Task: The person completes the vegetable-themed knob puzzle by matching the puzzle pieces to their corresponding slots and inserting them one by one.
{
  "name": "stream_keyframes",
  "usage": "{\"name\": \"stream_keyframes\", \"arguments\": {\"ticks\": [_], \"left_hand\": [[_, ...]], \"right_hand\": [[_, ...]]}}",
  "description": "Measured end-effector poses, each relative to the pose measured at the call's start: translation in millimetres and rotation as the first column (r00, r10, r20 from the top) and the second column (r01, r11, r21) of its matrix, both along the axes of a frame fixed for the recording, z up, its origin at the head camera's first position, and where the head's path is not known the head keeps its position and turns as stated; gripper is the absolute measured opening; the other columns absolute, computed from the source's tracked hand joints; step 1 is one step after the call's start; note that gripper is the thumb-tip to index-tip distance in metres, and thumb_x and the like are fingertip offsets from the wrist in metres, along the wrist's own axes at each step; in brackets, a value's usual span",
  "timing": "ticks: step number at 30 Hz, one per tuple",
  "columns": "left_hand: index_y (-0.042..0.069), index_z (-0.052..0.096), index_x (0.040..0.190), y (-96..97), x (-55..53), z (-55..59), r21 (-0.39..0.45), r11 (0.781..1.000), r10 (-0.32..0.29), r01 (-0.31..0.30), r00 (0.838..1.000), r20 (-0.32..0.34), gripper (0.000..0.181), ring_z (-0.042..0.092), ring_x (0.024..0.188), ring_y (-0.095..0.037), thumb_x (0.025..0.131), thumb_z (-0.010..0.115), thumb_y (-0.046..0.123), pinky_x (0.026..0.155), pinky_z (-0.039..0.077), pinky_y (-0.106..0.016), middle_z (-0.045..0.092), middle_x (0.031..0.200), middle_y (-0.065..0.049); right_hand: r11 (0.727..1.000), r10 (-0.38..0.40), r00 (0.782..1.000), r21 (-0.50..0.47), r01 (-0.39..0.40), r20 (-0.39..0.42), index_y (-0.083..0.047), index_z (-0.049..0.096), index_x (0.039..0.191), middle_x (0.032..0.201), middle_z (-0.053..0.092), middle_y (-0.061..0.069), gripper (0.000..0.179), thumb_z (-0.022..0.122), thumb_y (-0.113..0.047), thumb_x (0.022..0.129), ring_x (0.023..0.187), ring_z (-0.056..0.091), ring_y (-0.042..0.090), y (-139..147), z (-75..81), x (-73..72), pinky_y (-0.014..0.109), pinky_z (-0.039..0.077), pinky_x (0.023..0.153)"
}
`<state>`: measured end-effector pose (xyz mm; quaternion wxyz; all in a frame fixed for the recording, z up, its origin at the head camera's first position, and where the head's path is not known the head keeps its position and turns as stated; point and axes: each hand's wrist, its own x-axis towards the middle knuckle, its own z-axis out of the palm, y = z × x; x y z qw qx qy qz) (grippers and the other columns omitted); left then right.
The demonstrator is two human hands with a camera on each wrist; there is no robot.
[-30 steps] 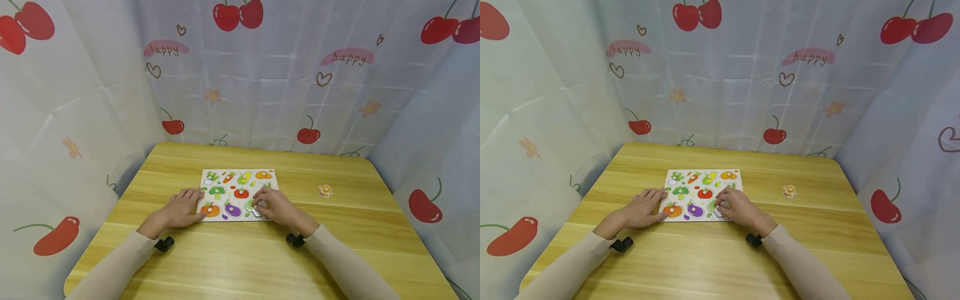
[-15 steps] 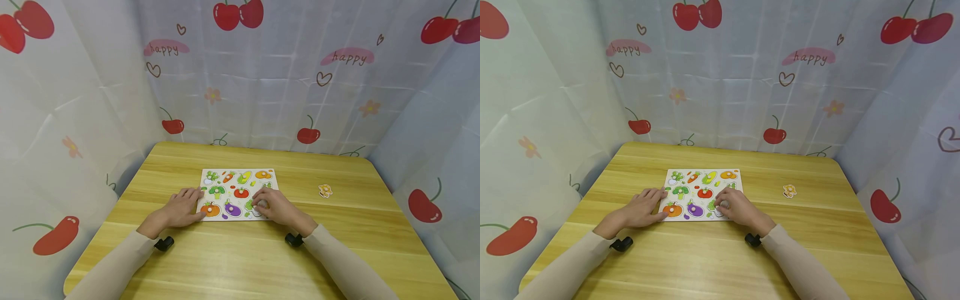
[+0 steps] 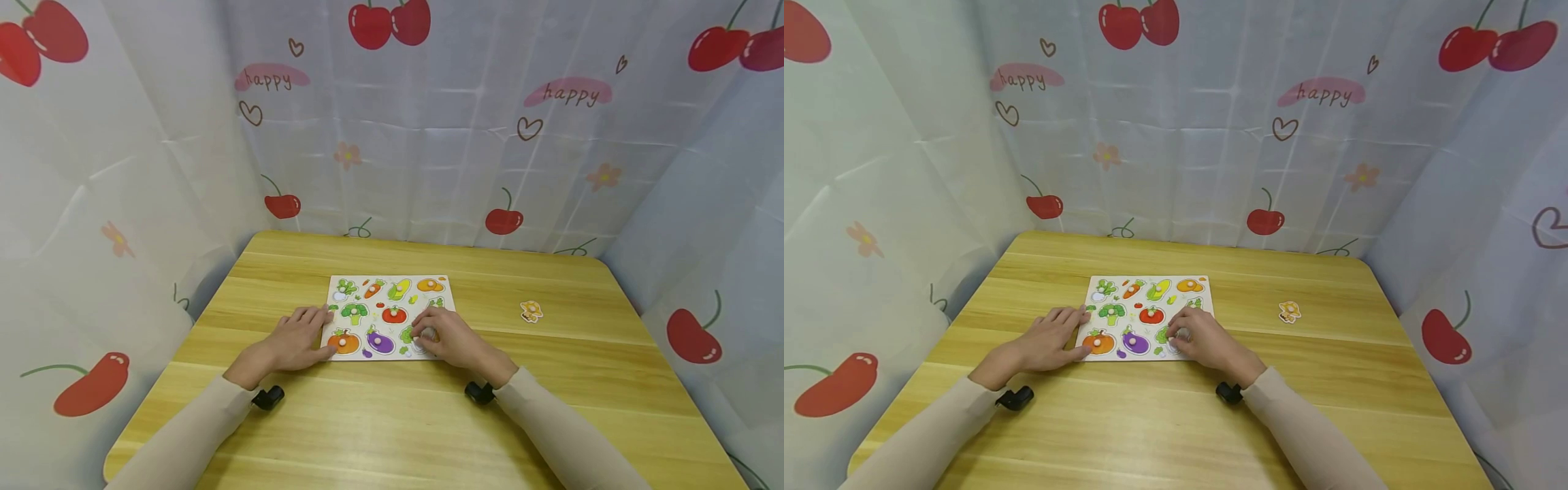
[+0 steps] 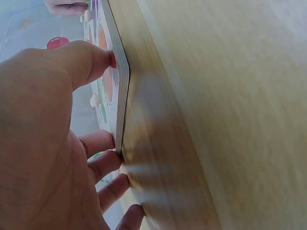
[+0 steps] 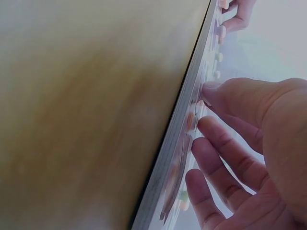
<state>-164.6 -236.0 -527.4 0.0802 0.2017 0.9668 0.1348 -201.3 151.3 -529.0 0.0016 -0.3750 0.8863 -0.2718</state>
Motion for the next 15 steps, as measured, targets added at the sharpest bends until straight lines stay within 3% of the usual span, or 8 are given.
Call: {"name": "stream_keyframes", "arguments": {"ticks": [15], "left_hand": [[0.007,0.045,0.175,0.1,-0.3,0.5,-0.007,1.000,0.003,-0.003,1.000,0.004,0.081,0.043,0.167,-0.050,0.115,0.067,0.056,0.119,0.044,-0.073,0.042,0.185,-0.022]], "right_hand": [[1.000,-0.006,1.000,-0.005,0.006,-0.019,-0.010,0.090,0.116,0.129,0.082,0.006,0.011,0.086,-0.010,0.106,0.127,0.077,0.028,1.7,2.2,1.0,0.054,0.062,0.113]]}}
